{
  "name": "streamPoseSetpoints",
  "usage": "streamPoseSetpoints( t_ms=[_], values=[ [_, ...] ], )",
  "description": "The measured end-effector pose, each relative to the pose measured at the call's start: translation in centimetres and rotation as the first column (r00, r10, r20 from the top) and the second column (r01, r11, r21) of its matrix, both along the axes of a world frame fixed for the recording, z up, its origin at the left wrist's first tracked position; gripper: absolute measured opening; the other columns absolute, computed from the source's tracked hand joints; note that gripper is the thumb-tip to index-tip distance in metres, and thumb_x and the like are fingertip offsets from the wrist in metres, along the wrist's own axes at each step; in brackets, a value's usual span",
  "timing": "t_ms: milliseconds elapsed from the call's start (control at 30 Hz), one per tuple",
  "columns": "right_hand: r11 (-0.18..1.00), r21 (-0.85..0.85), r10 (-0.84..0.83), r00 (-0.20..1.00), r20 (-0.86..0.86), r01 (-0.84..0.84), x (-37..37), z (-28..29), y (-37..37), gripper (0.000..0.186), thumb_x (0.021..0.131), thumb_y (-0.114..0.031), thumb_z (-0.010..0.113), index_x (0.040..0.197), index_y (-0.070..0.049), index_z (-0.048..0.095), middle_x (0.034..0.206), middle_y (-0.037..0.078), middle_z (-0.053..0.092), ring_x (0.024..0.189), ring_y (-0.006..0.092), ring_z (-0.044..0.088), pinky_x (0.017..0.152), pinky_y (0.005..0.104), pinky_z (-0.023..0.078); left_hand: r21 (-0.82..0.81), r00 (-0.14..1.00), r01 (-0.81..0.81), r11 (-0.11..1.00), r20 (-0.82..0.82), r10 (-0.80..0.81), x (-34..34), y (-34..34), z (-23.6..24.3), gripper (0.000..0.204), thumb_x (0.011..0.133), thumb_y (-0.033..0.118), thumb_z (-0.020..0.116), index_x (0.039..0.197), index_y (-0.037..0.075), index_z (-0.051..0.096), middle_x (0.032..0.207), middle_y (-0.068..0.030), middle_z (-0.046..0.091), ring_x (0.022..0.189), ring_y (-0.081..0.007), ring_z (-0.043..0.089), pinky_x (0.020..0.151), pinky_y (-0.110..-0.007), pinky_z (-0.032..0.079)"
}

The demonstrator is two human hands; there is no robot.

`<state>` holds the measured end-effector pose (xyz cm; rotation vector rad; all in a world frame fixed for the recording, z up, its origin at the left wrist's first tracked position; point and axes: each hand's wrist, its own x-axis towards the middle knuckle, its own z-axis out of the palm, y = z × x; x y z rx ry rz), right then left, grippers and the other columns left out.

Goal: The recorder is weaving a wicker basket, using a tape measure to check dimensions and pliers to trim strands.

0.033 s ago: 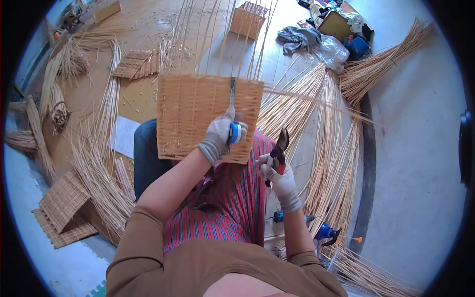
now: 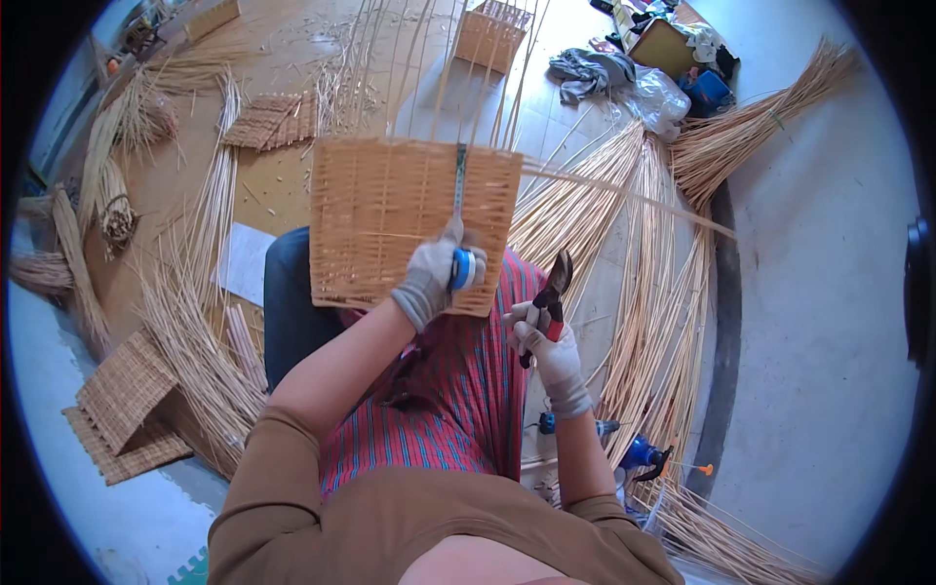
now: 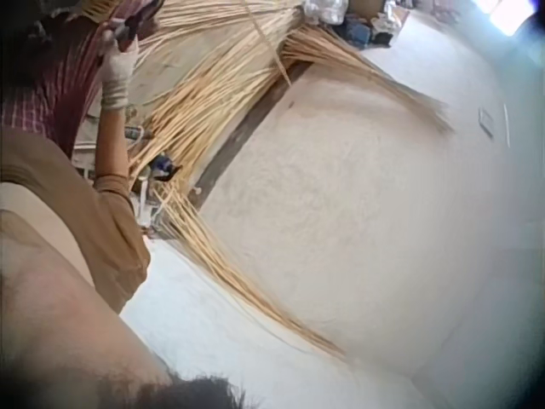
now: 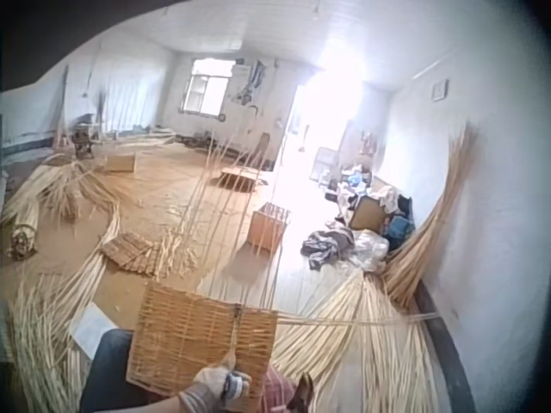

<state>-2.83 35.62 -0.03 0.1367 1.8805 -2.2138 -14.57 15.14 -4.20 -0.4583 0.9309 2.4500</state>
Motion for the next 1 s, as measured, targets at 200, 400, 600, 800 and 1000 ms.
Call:
streamPoseSetpoints(
  t_ms=[200, 400, 600, 800, 1000],
  values=[
    [0.964, -0.187, -0.156, 0.972, 0.178, 0.189, 3.1, -1.8, 0.3, 0.023, 0.095, -0.005, 0.057, 0.117, 0.000, 0.058, 0.101, 0.011, 0.066, 0.081, 0.0166, 0.064, 0.073, 0.0296, 0.054, -0.269, 0.999, -0.002, 0.963, 0.041, 0.014, 11.4, 1.6, -4.9, 0.036, 0.104, 0.039, 0.049, 0.097, 0.004, 0.056, 0.072, -0.0134, 0.063, 0.050, -0.0224, 0.059, 0.043, -0.039, 0.051],
    [0.961, -0.146, -0.201, 0.957, 0.210, 0.234, 4.6, -4.9, -0.5, 0.026, 0.098, -0.011, 0.059, 0.121, 0.001, 0.056, 0.100, 0.012, 0.067, 0.082, 0.0175, 0.067, 0.077, 0.0305, 0.057, -0.383, 0.999, 0.000, 0.924, 0.045, 0.018, 11.4, 1.8, -6.4, 0.031, 0.106, 0.034, 0.044, 0.113, 0.004, 0.050, 0.075, -0.0134, 0.065, 0.054, -0.0243, 0.064, 0.046, -0.037, 0.056],
    [0.978, -0.057, -0.189, 0.967, 0.168, 0.201, 5.0, -5.8, -1.7, 0.027, 0.098, -0.015, 0.062, 0.121, -0.001, 0.059, 0.098, 0.009, 0.069, 0.082, 0.0152, 0.067, 0.078, 0.0285, 0.056, -0.360, 1.000, 0.004, 0.933, 0.000, -0.004, 11.7, 1.6, -6.6, 0.028, 0.107, 0.028, 0.043, 0.122, 0.005, 0.046, 0.075, -0.0132, 0.065, 0.055, -0.0237, 0.065, 0.047, -0.037, 0.058],
    [0.977, -0.141, -0.135, 0.976, 0.172, 0.160, 4.6, -5.2, -1.1, 0.024, 0.098, -0.014, 0.062, 0.118, -0.001, 0.060, 0.093, 0.006, 0.068, 0.078, 0.0147, 0.066, 0.074, 0.0294, 0.055, -0.344, 1.000, 0.022, 0.939, 0.016, -0.017, 11.5, 1.8, -7.0, 0.028, 0.106, 0.029, 0.043, 0.121, 0.005, 0.044, 0.077, -0.0127, 0.065, 0.056, -0.0232, 0.065, 0.049, -0.037, 0.058],
    [0.818, -0.519, -0.091, 0.947, 0.307, 0.247, 3.5, -6.5, 1.8, 0.032, 0.102, -0.026, 0.056, 0.119, 0.001, 0.057, 0.087, 0.006, 0.061, 0.074, 0.0180, 0.060, 0.070, 0.0349, 0.053, -0.324, 1.000, 0.015, 0.946, 0.023, -0.008, 12.5, 1.5, -8.4, 0.035, 0.106, 0.034, 0.044, 0.112, 0.001, 0.055, 0.077, -0.0109, 0.064, 0.057, -0.0218, 0.062, 0.049, -0.035, 0.053]
  ],
)
